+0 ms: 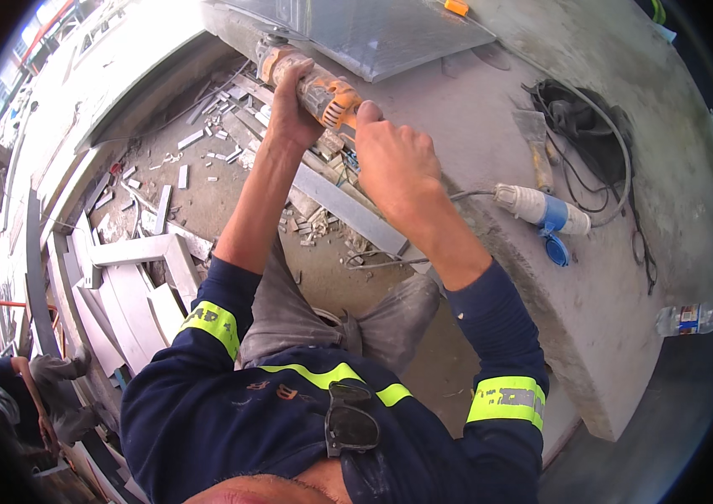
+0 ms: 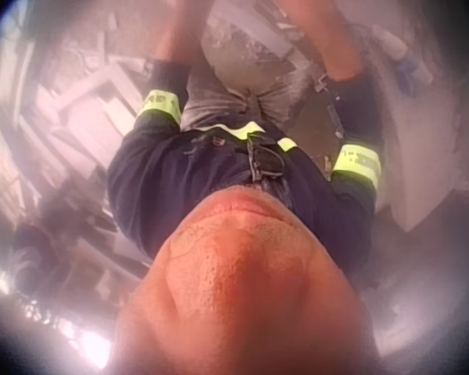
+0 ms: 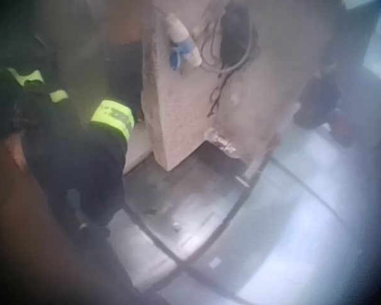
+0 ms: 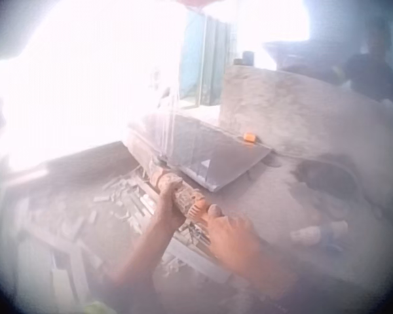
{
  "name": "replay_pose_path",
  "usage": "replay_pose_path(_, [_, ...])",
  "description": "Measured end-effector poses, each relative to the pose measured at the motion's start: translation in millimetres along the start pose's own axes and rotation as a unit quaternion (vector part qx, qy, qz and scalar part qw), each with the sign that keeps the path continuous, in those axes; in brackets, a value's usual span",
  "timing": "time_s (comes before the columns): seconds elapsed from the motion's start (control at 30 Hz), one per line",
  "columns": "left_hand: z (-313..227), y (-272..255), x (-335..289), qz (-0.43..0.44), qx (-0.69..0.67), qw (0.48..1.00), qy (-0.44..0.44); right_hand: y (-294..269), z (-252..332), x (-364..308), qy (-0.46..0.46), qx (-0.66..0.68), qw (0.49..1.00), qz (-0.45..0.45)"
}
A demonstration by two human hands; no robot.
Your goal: The person uses an angle grinder to grind the edge of a large stone slab. The person holds the tool with both hands and moves it along the slab's edge, generating dust. The person briefly pauses to wipe the slab with a cloth before resuming grinding.
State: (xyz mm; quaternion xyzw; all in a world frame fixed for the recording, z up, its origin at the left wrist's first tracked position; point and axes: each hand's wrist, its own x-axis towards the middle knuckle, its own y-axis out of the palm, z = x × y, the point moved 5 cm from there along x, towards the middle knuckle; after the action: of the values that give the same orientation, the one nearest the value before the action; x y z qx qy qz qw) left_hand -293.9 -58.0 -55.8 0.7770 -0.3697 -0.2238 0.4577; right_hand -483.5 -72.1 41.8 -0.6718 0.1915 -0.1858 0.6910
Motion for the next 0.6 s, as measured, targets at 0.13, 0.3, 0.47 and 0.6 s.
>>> replay_pose_path(0.13, [6,9,-8,0.001,0.036,0.999,0.016,0,-10,-12,-0.006,-0.002,1.0,-0.004])
replay_pose_path(0.3, [-8,-3,10,-0.024,0.058,0.998,-0.001,2,-2,9,-0.034,-0.037,0.998,-0.043])
replay_pose_path(0.47, [-30,-24,41,-0.018,0.097,0.994,-0.038,2,14,40,-0.041,0.017,0.998,-0.042])
replay_pose_path(0.6, [-41,-35,58,0.005,0.128,0.989,-0.068,2,26,57,-0.037,0.017,0.998,-0.038])
